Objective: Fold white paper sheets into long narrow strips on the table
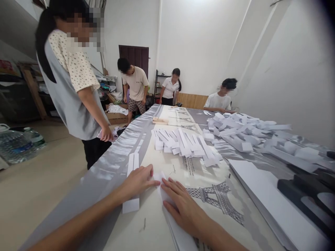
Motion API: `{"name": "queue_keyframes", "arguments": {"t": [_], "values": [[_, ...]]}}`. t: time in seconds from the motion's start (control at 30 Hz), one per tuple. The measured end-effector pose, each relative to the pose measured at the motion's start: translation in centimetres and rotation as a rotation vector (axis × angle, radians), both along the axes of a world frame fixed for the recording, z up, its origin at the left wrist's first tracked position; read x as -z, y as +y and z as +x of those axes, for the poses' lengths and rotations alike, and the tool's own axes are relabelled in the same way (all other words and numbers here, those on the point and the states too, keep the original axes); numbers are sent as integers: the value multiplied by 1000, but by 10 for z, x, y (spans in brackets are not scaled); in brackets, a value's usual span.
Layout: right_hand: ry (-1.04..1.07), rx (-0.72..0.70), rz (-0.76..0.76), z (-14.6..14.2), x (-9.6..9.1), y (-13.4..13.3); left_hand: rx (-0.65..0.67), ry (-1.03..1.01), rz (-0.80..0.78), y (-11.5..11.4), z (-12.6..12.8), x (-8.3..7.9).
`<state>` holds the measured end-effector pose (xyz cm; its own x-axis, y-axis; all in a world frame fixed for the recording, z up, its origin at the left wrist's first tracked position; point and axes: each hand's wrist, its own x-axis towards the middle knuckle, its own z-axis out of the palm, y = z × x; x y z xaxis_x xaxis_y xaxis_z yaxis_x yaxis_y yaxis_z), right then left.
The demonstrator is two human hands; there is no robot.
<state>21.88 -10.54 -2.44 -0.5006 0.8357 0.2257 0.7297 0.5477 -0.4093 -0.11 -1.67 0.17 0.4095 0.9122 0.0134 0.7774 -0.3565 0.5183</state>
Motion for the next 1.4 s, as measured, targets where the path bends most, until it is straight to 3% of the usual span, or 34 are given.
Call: {"name": "queue_keyframes", "arguments": {"t": [0.23, 0.8, 1.4], "values": [[-6, 10, -3, 0, 2, 1, 77, -119, -22, 4, 0, -1], [18, 32, 15, -4, 2, 0, 46, -177, -45, 11, 0, 10], [-33, 58, 26, -7, 3, -1, 68, -161, -77, 11, 0, 4]]}}
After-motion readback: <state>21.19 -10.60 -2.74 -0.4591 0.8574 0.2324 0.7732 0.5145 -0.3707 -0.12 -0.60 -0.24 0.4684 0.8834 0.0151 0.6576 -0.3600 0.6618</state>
